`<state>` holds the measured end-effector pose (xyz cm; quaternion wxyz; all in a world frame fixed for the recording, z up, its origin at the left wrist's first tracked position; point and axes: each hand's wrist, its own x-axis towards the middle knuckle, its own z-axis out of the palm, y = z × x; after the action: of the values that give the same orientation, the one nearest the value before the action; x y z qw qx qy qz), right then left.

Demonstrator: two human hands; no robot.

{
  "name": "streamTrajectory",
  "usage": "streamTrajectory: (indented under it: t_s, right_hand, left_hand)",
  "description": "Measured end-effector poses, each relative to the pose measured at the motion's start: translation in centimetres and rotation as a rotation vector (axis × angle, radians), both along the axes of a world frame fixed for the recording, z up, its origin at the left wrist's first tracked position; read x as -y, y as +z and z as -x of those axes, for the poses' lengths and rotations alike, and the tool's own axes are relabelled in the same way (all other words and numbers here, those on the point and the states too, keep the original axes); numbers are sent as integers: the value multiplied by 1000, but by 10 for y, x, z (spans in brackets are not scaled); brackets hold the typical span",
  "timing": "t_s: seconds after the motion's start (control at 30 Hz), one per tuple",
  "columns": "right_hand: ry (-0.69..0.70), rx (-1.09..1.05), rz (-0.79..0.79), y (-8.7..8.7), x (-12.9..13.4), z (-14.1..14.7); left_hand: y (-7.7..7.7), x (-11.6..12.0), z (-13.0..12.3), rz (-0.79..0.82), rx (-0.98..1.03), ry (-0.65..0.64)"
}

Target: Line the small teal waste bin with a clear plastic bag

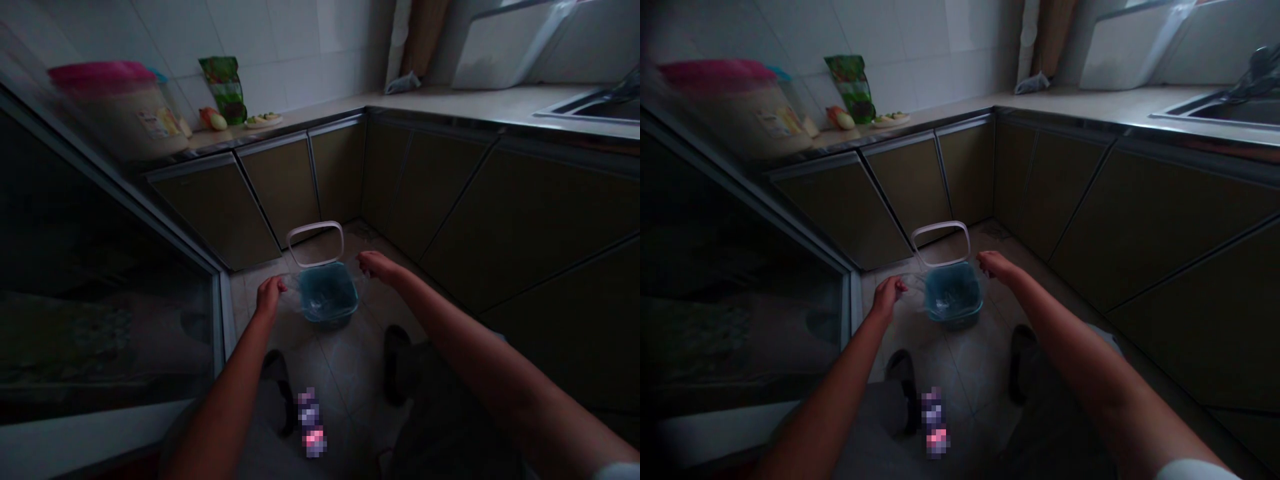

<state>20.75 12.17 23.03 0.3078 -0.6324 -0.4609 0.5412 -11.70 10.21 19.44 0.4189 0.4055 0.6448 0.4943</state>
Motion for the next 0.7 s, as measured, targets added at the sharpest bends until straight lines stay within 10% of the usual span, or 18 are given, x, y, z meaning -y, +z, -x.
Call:
streamTrajectory:
  t_s: [0.47, 0.7]
  right_hand:
    - [115, 57, -433, 175, 63, -43]
    - [286, 196, -306, 201, 135, -59]
  left_hand:
    - [222, 87, 16, -446, 225, -255]
    - [240, 150, 25, -440, 251, -296]
